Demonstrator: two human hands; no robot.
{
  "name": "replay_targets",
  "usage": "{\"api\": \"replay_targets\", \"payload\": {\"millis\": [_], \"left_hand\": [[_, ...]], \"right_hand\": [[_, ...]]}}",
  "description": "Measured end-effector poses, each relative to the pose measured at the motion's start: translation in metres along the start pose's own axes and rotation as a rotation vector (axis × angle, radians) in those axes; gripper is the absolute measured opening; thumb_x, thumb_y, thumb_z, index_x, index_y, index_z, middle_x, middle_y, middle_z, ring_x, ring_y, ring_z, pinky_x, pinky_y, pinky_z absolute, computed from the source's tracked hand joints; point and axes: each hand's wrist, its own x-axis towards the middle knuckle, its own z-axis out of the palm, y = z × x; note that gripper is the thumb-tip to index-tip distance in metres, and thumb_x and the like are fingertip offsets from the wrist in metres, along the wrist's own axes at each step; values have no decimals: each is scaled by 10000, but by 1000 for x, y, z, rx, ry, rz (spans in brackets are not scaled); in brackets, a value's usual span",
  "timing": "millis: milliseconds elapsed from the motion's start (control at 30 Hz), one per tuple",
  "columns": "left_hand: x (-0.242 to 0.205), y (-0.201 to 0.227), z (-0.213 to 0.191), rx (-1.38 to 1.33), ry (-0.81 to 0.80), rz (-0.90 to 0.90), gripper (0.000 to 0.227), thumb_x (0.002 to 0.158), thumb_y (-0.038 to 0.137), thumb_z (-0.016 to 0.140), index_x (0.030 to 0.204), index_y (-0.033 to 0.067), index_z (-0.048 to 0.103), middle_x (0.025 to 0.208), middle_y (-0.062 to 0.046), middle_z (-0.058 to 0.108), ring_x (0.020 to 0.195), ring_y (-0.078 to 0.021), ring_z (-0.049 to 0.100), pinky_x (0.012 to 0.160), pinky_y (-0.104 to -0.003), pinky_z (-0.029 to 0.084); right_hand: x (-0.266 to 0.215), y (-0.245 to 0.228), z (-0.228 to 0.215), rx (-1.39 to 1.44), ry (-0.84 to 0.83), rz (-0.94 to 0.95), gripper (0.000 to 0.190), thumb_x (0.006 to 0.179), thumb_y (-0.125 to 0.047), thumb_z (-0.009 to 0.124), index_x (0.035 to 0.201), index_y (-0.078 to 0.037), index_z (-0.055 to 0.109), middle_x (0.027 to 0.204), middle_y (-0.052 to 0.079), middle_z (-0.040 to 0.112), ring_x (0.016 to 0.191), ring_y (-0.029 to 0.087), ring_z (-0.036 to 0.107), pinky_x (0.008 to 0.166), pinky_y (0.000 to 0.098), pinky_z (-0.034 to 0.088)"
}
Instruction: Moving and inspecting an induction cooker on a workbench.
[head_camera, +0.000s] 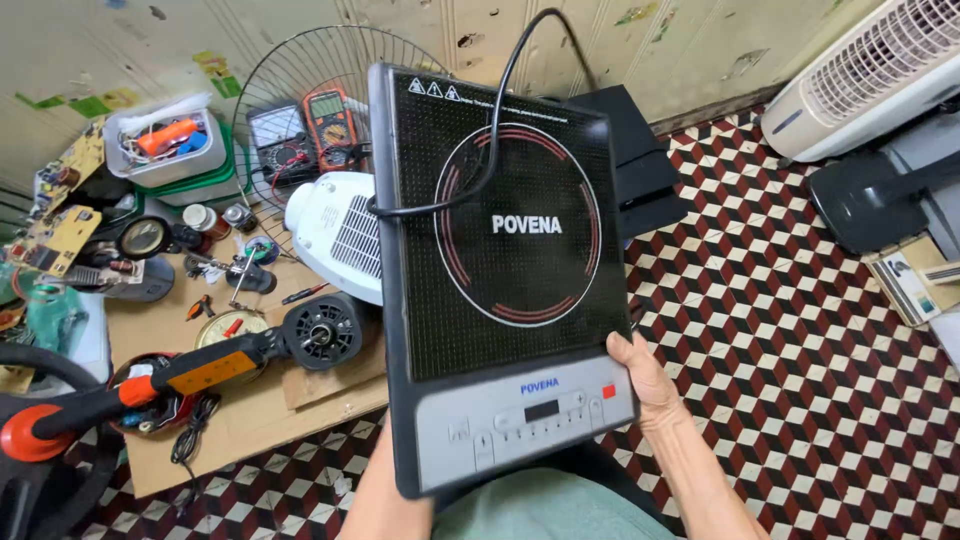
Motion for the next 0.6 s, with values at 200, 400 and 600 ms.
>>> {"api": "replay_targets", "payload": {"millis": [200, 400, 600], "left_hand": [[-78, 27, 9, 272, 267, 42, 912, 874, 698, 431, 1530, 66, 449, 1382, -77, 684, 1251, -200, 660, 1024, -416, 518], [-91, 10, -30, 421, 495, -124, 717, 863, 576, 644, 1254, -25, 672, 1105, -131, 729, 952, -187, 678, 824, -327, 556], [-127, -13, -41, 433, 607, 41, 640, 814, 518, 726, 1190, 2, 679, 1049, -93, 713, 927, -167, 668, 807, -329, 555]], "right_hand": [[-5, 9, -13, -304, 8, -122, 433, 980, -264, 700, 1225, 80, 604, 1032, 142, 710, 840, 186, 718, 698, 320, 618], [-8, 31, 7, -510, 107, -111, 406, 975, -270, 649, 1139, 102, 641, 967, 167, 725, 769, 176, 724, 644, 296, 609], [-5, 34, 28, -592, 27, -114, 424, 970, -267, 679, 1178, 99, 625, 1030, 163, 705, 811, 172, 699, 688, 296, 595]]}}
